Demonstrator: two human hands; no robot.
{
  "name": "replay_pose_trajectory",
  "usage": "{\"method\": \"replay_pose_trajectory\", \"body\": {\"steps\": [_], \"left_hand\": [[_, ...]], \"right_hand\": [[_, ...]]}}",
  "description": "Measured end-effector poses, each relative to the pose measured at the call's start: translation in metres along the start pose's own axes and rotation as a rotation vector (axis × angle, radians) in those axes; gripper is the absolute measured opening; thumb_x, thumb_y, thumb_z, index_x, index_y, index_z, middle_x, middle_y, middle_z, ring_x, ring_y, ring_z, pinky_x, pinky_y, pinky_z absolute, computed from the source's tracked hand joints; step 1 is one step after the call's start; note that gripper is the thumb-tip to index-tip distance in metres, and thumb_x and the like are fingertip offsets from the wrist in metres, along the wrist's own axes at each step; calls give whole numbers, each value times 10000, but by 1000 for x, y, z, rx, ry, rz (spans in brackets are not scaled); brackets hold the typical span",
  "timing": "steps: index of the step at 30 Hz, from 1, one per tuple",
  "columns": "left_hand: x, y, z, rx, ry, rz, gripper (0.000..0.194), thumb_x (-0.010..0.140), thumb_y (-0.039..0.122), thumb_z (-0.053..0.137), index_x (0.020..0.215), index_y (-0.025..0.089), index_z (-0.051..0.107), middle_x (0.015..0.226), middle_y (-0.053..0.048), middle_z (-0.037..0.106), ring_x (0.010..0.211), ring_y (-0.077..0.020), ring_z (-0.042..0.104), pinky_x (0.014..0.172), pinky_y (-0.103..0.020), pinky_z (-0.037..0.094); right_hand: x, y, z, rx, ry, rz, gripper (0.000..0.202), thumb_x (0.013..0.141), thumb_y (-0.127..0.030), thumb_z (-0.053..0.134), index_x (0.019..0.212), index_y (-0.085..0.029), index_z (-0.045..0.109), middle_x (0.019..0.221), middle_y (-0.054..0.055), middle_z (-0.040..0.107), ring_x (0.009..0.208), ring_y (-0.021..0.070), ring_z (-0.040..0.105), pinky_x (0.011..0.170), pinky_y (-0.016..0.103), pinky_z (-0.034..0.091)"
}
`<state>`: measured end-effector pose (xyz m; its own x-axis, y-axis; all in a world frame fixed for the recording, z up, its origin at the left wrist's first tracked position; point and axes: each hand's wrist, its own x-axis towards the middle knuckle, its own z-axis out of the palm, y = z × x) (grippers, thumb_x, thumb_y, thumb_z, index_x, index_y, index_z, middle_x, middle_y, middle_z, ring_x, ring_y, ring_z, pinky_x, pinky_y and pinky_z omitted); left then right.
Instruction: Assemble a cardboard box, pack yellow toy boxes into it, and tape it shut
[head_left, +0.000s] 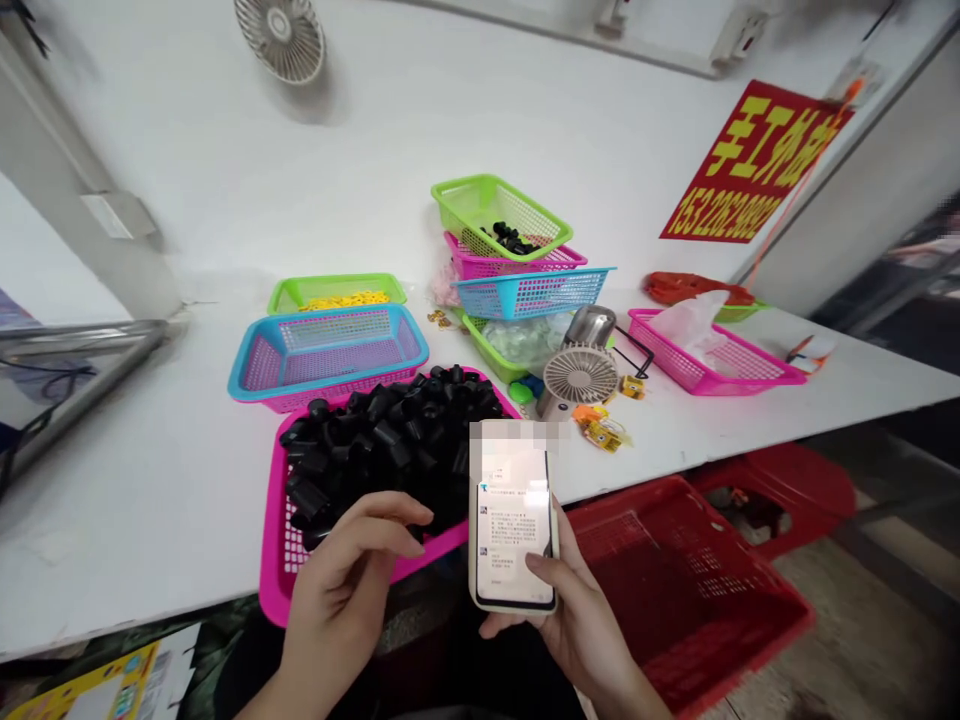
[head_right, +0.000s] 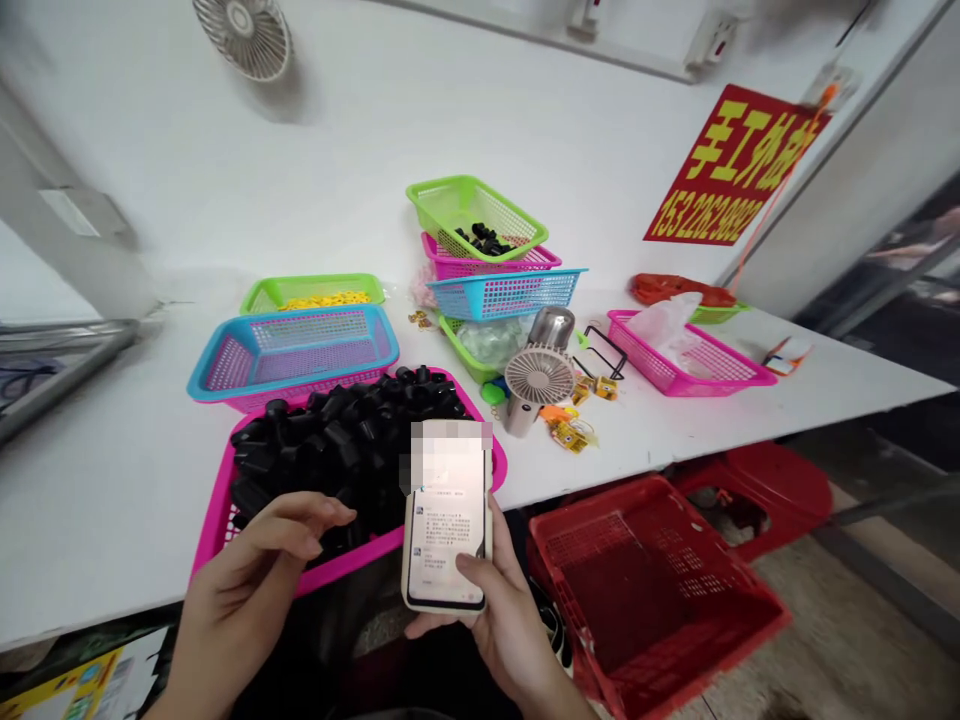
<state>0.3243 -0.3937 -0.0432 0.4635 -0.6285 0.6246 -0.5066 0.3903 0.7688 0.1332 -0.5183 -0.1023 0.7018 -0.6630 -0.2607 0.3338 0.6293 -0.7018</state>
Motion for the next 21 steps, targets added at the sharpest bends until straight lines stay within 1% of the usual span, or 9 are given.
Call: {"method": "replay_pose_trajectory", "body": {"steps": [2, 4, 7, 9, 11, 14, 16, 18, 21], "left_hand": [[1, 1, 1, 39, -22, 10, 306, 1022, 49, 536, 905, 260, 724, 1059, -4, 764, 973, -123, 792, 836, -161, 636], [1, 0, 4, 111, -74, 42, 314, 1006, 28, 526, 934, 263, 722, 1082, -18, 758, 978, -126, 789, 825, -161, 634], [1, -4, 11, 286, -198, 136, 332, 984, 24, 535, 1032, 276, 745, 1198, -44, 747, 1059, -139, 775, 900, -187, 632], [0, -9, 18, 388, -289, 185, 354, 981, 35, 545, 1126, 283, 752, 1299, -61, 728, 1160, -158, 745, 971, -216, 622], [-1, -13, 24, 440, -350, 221, 388, 993, 37, 529, 1212, 283, 733, 1334, -65, 728, 1237, -176, 703, 1031, -255, 610], [-1, -15, 30, 443, -370, 247, 397, 1014, 54, 518, 1312, 264, 674, 1318, -56, 762, 1274, -197, 652, 1068, -305, 602], [0, -14, 33, 446, -368, 223, 395, 1026, 99, 534, 1372, 254, 645, 1342, -61, 764, 1252, -215, 637, 1033, -328, 618], [1, -13, 33, 468, -382, 201, 385, 1026, 142, 552, 1377, 256, 664, 1355, -70, 761, 1199, -238, 637, 976, -351, 632], [2, -16, 34, 492, -439, 195, 311, 1020, 179, 565, 1262, 262, 742, 1392, -76, 751, 1139, -267, 630, 937, -390, 615]], "right_hand": [[-4, -2, -7, -11, 55, -18, 1130, 861, -301, 838, 1717, -462, 119, 1225, 79, 773, 859, 313, 787, 585, 507, 695], [-7, -4, -13, -19, 107, -34, 1148, 851, -303, 846, 1720, -460, 112, 1215, 77, 775, 845, 311, 784, 577, 503, 693], [-12, -3, -20, -12, 153, -45, 1171, 825, -295, 862, 1718, -460, 123, 1255, 84, 766, 871, 317, 783, 578, 497, 693], [-14, -1, -23, -3, 146, -36, 1150, 822, -299, 861, 1714, -450, 151, 1285, 94, 757, 878, 311, 779, 585, 492, 693], [-17, 2, -26, 10, 125, -20, 1126, 832, -301, 851, 1711, -450, 162, 1307, 99, 749, 880, 299, 774, 594, 486, 692], [-21, 6, -27, 27, 97, 7, 1137, 838, -293, 840, 1709, -468, 130, 1298, 90, 749, 861, 287, 770, 604, 482, 690], [-24, 7, -27, 31, 75, 25, 1136, 837, -305, 845, 1706, -472, 133, 1276, 86, 755, 843, 287, 770, 605, 481, 687], [-27, 6, -25, 25, 51, 47, 1108, 839, -314, 849, 1701, -464, 169, 1247, 83, 762, 841, 288, 772, 613, 473, 685], [-32, 2, -18, 17, 27, 74, 1078, 840, -306, 858, 1693, -445, 215, 1220, 78, 770, 843, 281, 775, 638, 461, 684]]}}
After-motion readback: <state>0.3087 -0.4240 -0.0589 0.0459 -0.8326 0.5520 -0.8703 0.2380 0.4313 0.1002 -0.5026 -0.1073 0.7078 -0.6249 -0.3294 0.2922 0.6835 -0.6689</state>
